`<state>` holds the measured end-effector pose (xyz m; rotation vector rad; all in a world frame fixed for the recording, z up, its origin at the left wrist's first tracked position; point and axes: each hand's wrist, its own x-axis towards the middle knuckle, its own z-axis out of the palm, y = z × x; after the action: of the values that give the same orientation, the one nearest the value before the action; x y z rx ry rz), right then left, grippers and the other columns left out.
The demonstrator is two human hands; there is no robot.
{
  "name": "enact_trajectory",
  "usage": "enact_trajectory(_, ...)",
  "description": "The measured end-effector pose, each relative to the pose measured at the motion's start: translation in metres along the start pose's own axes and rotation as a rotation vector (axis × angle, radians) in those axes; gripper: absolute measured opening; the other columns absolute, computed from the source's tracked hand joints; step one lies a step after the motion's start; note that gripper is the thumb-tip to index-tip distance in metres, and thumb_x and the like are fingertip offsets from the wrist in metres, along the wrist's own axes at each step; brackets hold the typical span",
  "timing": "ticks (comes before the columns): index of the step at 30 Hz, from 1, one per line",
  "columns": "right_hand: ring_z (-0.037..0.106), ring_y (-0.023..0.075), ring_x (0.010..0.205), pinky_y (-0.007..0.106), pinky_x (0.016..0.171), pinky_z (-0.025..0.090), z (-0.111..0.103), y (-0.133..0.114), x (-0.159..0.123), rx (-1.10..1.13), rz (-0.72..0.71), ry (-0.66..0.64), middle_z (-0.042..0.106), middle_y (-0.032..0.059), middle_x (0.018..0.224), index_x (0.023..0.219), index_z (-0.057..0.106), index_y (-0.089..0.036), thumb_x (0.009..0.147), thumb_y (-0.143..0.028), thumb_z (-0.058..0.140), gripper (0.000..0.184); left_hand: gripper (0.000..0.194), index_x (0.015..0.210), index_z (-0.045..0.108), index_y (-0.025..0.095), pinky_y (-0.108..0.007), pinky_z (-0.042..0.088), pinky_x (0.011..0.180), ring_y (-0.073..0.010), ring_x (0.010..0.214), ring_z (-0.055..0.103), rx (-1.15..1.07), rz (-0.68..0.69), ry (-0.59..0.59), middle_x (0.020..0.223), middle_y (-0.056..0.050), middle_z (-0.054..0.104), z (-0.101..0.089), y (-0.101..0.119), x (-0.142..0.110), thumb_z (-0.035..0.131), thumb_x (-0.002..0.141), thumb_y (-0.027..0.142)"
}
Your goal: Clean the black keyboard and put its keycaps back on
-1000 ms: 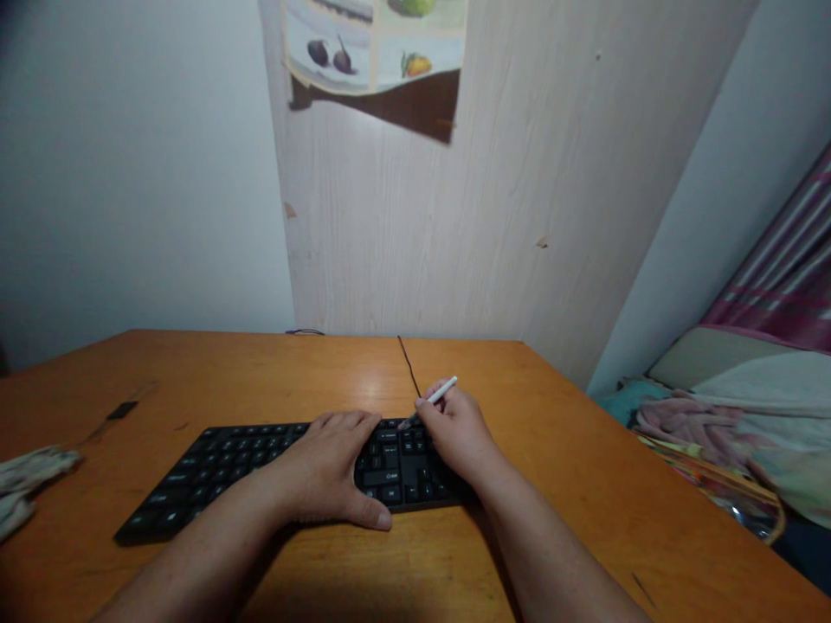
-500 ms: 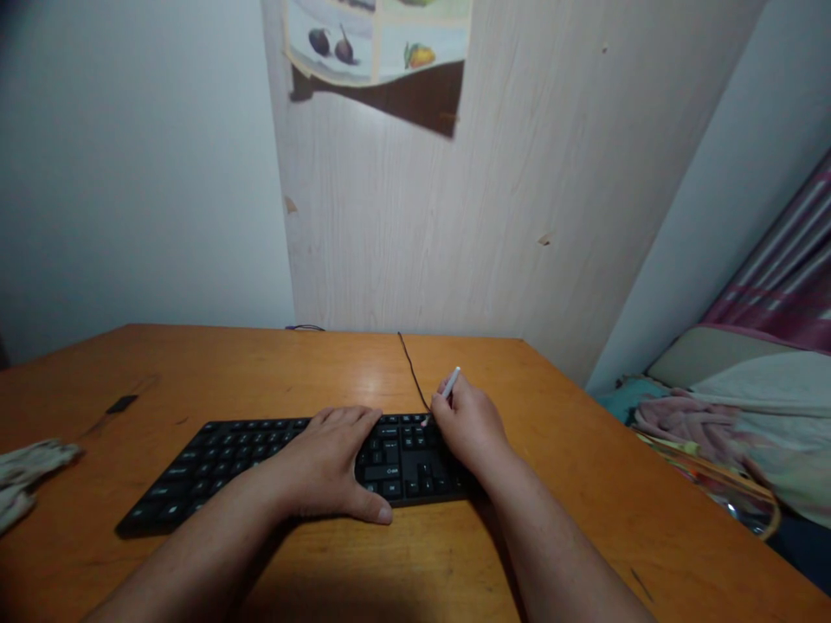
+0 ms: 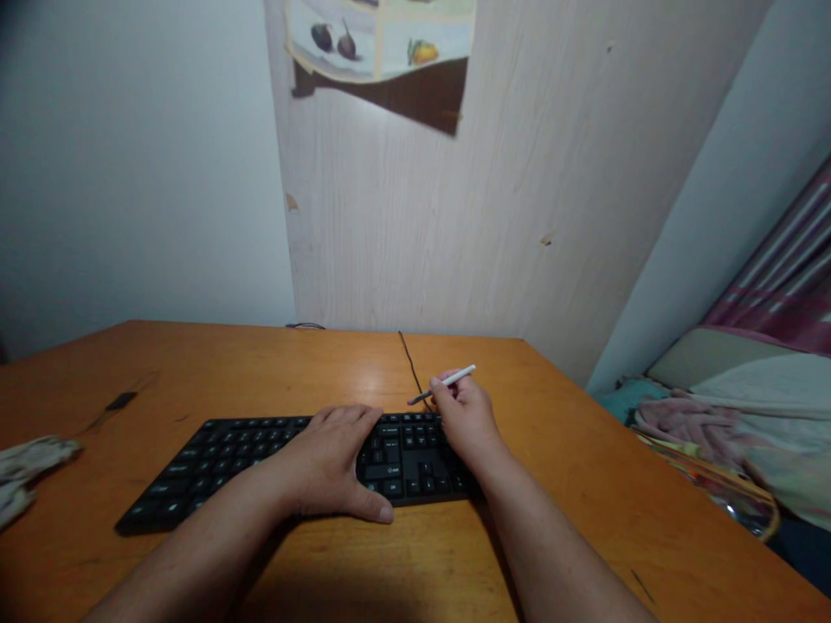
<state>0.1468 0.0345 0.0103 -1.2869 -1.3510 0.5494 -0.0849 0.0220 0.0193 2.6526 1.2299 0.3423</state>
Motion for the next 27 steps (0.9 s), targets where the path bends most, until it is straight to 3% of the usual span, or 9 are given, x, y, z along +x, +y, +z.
enact_trajectory(3,0.051,0.0163,0.062,0.029,0.059,0.040,0.008,0.001,-0.003,0.049,0.027,-0.071,0.059,0.0000,0.070,0.086,0.058,-0.018,0.084,-0.058,0.060,0.040,0.108,0.132,0.055,0.020,-0.054,0.032,0.111,-0.0391,0.124,0.050,-0.009,0.000,0.001,0.131,-0.015,0.059,-0.001,0.001,0.000,0.068,0.048,0.086)
enact_trajectory(11,0.052,0.0170,0.060,0.028,0.057,0.039,0.009,0.011,0.002,-0.095,0.037,-0.080,0.058,0.0000,0.063,0.077,0.059,-0.019,0.085,-0.060,0.057,0.042,0.107,0.134,0.054,0.023,-0.053,0.030,0.111,-0.0391,0.124,0.050,-0.020,-0.002,0.004,0.130,-0.013,0.059,0.000,0.002,0.000,0.069,0.047,0.084)
enact_trajectory(19,0.060,0.0209,0.070,0.029,0.063,0.041,-0.004,0.022,0.014,-0.399,0.024,-0.016,0.066,0.0046,0.072,0.079,0.060,-0.020,0.089,-0.048,0.050,0.032,0.117,0.140,0.050,0.018,-0.054,0.028,0.113,-0.0410,0.128,0.048,-0.016,-0.012,-0.012,0.138,-0.016,0.056,0.001,0.001,0.001,0.066,0.047,0.087)
enact_trajectory(27,0.061,0.0222,0.072,0.029,0.060,0.032,-0.022,0.004,0.013,-0.785,-0.065,0.091,0.068,0.0081,0.077,0.084,0.058,-0.021,0.093,-0.038,0.047,0.022,0.117,0.140,0.050,0.019,-0.057,0.026,0.114,-0.0424,0.132,0.044,-0.018,-0.016,-0.012,0.142,-0.017,0.053,0.002,-0.001,0.000,0.064,0.048,0.088)
